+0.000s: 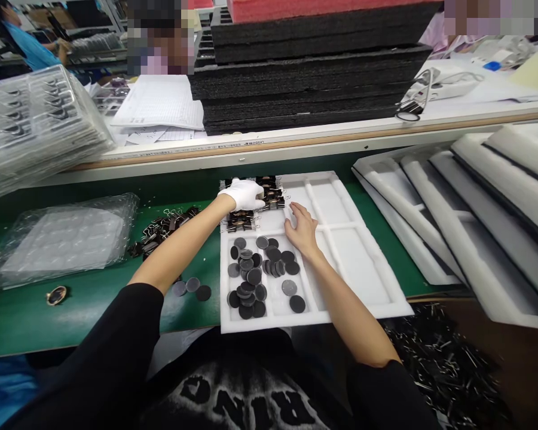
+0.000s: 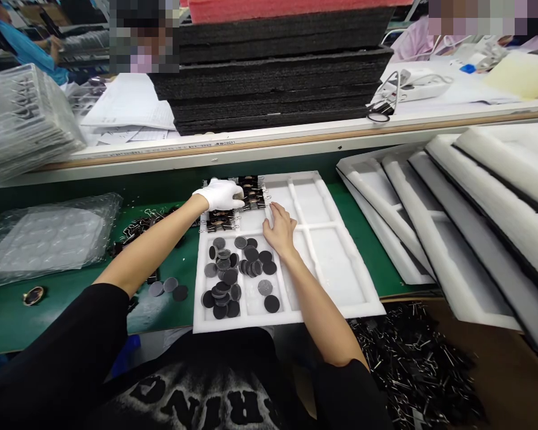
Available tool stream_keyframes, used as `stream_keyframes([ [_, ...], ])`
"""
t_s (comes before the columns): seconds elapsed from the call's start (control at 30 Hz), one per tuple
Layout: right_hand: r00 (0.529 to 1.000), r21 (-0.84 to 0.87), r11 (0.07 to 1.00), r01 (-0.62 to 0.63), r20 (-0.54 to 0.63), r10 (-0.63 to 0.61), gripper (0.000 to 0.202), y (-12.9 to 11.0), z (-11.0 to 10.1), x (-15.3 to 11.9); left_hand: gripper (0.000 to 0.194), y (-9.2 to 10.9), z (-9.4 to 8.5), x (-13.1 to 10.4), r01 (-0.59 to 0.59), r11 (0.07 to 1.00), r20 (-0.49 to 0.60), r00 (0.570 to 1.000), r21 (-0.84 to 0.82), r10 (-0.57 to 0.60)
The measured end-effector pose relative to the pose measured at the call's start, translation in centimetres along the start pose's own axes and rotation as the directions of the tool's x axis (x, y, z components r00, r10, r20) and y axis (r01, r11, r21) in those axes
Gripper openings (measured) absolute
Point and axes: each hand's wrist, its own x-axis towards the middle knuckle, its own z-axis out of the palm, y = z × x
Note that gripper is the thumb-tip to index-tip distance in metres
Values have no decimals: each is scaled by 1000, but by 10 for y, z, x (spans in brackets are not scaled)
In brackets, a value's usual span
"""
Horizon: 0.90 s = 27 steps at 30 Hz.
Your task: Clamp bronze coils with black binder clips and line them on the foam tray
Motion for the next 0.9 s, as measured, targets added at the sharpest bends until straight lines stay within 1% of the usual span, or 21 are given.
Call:
stream_keyframes([
  [0.1, 1000, 3, 1000, 10, 2, -10, 62, 0, 0, 0, 49, 5, 6, 4, -33, 999, 15, 999, 25, 33],
  [0.3, 999, -20, 999, 38, 33, -37, 59, -3, 1, 0, 44, 7, 15, 10, -86, 991, -39, 995, 98, 90],
  [0.47, 998, -27, 999, 42, 48, -41, 53, -5, 1, -2, 40, 1, 19, 10, -99, 988, -38, 994, 122, 104],
  [0.6, 999, -21, 1000, 20, 39, -19, 56, -7, 1, -3, 45, -6, 24, -2, -62, 991, -122, 990, 115, 76],
  [0.7, 999, -20, 1000, 4, 47, -3, 59, -7, 2, -1, 45, -7, 28, -11, -17, 993, -179, 983, 114, 38],
  [0.77, 998, -11, 1000, 8, 59, -7, 61, -8, 2, -1, 44, -4, 33, -13, 5, 994, -205, 979, 111, 18],
  [0.9, 997, 18, 1000, 15, 78, -17, 62, -7, 0, -3, 37, 7, 41, -6, 29, 997, -242, 970, 78, -9],
])
